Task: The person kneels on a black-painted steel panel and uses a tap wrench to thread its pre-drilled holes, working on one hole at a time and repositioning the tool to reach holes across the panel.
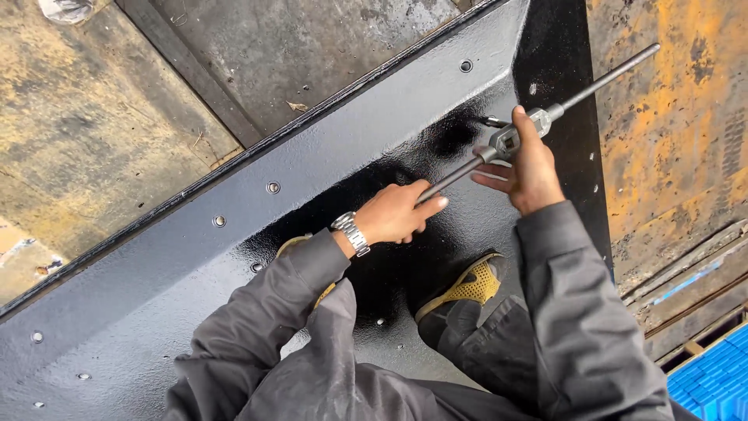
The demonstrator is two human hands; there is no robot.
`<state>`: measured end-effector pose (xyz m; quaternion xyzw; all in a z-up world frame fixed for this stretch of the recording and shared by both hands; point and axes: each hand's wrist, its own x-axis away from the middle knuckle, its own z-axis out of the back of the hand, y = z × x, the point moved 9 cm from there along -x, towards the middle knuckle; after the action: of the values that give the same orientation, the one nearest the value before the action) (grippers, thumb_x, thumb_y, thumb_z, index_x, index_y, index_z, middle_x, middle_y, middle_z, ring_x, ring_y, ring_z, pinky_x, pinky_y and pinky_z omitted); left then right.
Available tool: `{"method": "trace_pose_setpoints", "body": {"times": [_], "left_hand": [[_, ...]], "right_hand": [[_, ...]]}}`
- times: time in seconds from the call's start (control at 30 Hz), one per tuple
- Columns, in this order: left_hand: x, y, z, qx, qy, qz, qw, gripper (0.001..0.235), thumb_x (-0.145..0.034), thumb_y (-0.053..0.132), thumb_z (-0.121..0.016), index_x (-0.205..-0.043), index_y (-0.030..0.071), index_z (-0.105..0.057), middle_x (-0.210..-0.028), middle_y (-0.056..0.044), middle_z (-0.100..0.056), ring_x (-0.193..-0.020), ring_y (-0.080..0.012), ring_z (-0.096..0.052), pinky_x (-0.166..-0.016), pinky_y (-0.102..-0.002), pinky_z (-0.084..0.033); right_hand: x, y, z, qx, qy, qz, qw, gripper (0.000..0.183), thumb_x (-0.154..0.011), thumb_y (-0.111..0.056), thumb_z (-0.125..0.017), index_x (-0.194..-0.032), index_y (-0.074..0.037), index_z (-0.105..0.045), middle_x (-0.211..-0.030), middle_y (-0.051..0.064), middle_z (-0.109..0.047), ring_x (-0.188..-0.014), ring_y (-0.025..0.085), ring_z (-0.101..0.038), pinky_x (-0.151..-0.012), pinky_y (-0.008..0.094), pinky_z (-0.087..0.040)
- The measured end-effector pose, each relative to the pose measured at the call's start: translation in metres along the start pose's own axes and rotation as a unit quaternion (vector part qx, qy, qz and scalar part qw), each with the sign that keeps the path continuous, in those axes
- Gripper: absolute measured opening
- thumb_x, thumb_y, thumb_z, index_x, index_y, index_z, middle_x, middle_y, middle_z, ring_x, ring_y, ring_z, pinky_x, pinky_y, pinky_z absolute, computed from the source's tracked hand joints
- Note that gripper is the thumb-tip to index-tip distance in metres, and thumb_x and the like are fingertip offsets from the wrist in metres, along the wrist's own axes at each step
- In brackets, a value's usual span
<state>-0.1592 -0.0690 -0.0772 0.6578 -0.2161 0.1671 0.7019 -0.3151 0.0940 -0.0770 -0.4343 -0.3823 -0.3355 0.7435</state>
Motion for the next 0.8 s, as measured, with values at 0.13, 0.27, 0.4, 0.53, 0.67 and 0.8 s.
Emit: {"method": "trace_pose_setpoints", "body": {"times": [0.13, 0.27, 0.4, 0.53, 0.67, 0.8], "left_hand": [[-0.001, -0.003, 0.026, -0.035, -0.035, 0.016, 0.999, 0.036, -0.098, 0.046, -0.063, -0.099, 0.010, -0.068, -0.064, -0.008, -0.067, -0.062, -0.0302, -0.071, -0.061, -0.044, -0.053], [-0.014, 0.034, 0.100, -0.122, 0.178, -0.081, 0.973, 0.031, -0.090, 0.044, -0.073, -0.103, 0.015, -0.073, -0.079, -0.005, -0.066, -0.071, -0.0274, -0.067, -0.062, -0.043, -0.051], [0.002, 0.072, 0.160, -0.197, 0.393, -0.189, 0.878, 0.037, -0.094, 0.030, -0.079, -0.121, 0.009, -0.066, -0.112, -0.008, -0.058, -0.102, -0.0282, -0.060, -0.084, -0.042, -0.050], [0.024, 0.087, 0.169, -0.160, 0.431, -0.231, 0.857, 0.031, -0.100, 0.020, -0.078, -0.124, 0.008, -0.063, -0.120, -0.008, -0.056, -0.111, -0.0266, -0.059, -0.094, -0.041, -0.050], [0.034, 0.083, 0.166, -0.069, 0.400, -0.225, 0.886, 0.016, -0.102, 0.016, -0.075, -0.113, 0.008, -0.067, -0.115, -0.006, -0.061, -0.101, -0.0216, -0.064, -0.089, -0.035, -0.055], [0.050, 0.070, 0.171, -0.045, 0.360, -0.183, 0.914, 0.010, -0.101, 0.014, -0.074, -0.107, 0.007, -0.069, -0.107, -0.006, -0.067, -0.089, -0.0191, -0.067, -0.078, -0.032, -0.055]], "right_hand": [[0.002, -0.056, 0.046, 0.460, 0.125, 0.106, 0.872, 0.082, -0.104, -0.073, -0.041, -0.090, 0.000, -0.077, -0.084, 0.028, -0.074, -0.072, 0.034, -0.072, -0.070, 0.040, -0.058], [0.039, -0.112, 0.067, 0.574, 0.244, 0.496, 0.604, 0.057, -0.112, -0.055, -0.053, -0.099, -0.002, -0.068, -0.099, 0.026, -0.071, -0.092, 0.044, -0.070, -0.079, 0.049, -0.054], [-0.043, -0.009, 0.166, 0.623, 0.066, 0.234, 0.743, 0.064, -0.115, -0.059, -0.041, -0.104, -0.001, -0.065, -0.096, 0.029, -0.070, -0.097, 0.047, -0.069, -0.088, 0.054, -0.053], [0.069, 0.062, 0.049, 0.736, -0.010, 0.258, 0.626, 0.054, -0.095, -0.058, -0.056, -0.096, -0.004, -0.067, -0.096, 0.023, -0.072, -0.094, 0.041, -0.071, -0.087, 0.051, -0.057], [0.144, 0.002, -0.117, 0.604, -0.097, 0.659, 0.437, 0.050, -0.096, -0.050, -0.064, -0.116, -0.004, -0.070, -0.123, 0.012, -0.069, -0.120, 0.028, -0.062, -0.117, 0.047, -0.037], [0.036, -0.116, -0.119, 0.602, 0.025, 0.723, 0.336, 0.040, -0.113, -0.041, -0.057, -0.107, -0.005, -0.072, -0.123, 0.004, -0.063, -0.120, 0.021, -0.058, -0.127, 0.058, -0.019]]}}
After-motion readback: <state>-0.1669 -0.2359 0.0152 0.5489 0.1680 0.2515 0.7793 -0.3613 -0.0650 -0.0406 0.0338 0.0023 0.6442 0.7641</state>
